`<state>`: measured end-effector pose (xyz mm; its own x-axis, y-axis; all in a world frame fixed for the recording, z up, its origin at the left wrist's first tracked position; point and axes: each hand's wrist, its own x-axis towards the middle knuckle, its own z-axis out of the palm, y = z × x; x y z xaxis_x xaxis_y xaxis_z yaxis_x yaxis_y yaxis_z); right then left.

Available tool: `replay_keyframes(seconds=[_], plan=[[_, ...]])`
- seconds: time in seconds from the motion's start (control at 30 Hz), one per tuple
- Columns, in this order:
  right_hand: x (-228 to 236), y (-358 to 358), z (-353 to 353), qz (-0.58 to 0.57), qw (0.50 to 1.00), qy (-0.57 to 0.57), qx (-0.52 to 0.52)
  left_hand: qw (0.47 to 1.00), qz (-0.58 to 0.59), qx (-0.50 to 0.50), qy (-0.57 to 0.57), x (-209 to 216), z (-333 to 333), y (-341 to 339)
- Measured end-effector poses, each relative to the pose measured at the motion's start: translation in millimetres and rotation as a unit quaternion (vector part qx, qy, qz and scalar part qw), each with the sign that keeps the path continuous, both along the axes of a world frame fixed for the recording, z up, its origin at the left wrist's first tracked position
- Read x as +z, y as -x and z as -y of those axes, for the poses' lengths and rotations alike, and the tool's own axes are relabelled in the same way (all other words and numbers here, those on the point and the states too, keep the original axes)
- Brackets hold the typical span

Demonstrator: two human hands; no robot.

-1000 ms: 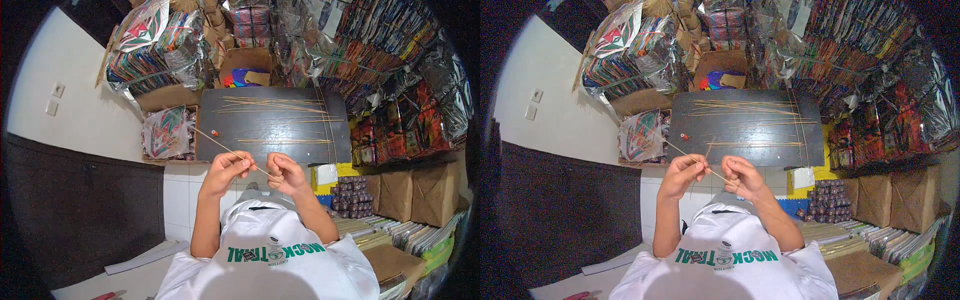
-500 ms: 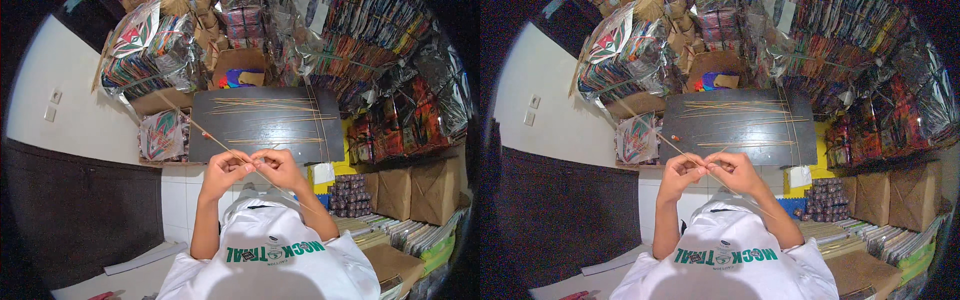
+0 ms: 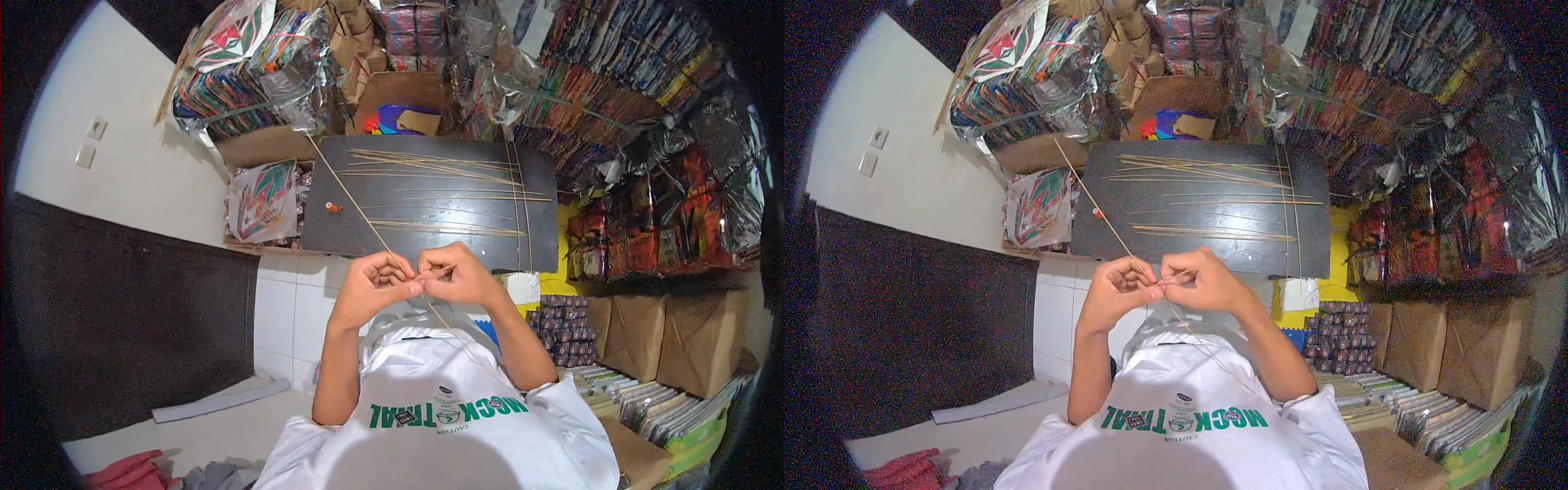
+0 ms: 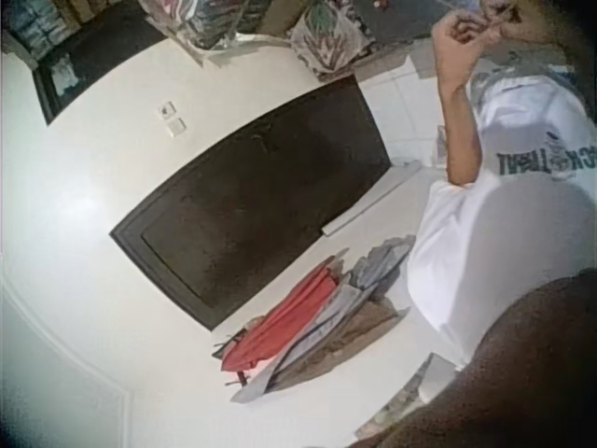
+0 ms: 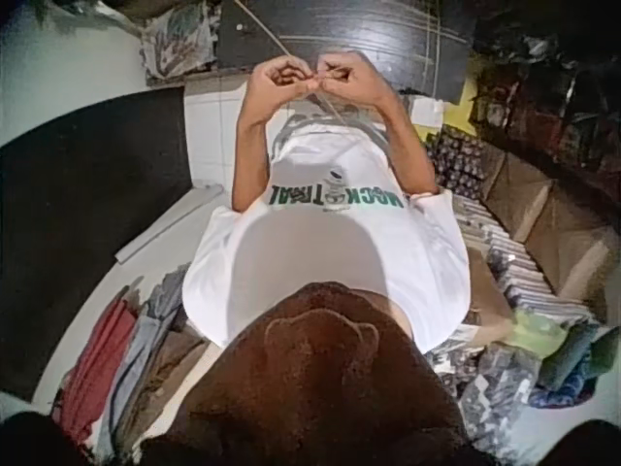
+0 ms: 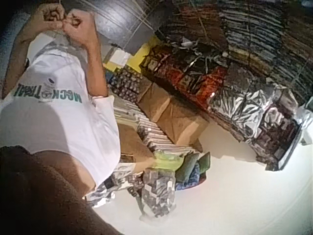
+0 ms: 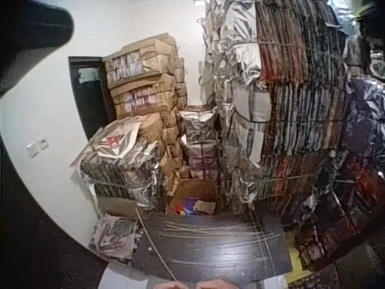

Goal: The person is assembling thin wooden sticks on a dark table. They pick up sticks, align them, and use a small red object to secure them together. The person handles the sticks one by one, creating a bundle or structure.

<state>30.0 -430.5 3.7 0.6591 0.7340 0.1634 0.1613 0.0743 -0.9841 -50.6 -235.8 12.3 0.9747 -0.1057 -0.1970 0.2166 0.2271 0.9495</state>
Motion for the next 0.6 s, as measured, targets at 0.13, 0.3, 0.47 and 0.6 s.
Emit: replay_keyframes(seconds=[0.13, 0.3, 0.47, 0.6], plan=[[-9, -6, -16, -0.006, 1.000, 0.006, 0.010, 0.999, -0.012, 0.034, -0.012, -2, -12, 2], [-17, -13, -48, 0.037, 0.999, 0.000, -0.005, 0.997, -0.023, 0.070, -0.008, -16, -38, 1], [-14, -24, -98, 0.079, 0.996, -0.031, -0.027, 0.993, -0.035, 0.113, -0.027, -14, -77, -6], [-18, -40, -148, 0.133, 0.991, -0.012, -0.012, 0.987, -0.033, 0.154, -0.025, -10, -121, -13]])
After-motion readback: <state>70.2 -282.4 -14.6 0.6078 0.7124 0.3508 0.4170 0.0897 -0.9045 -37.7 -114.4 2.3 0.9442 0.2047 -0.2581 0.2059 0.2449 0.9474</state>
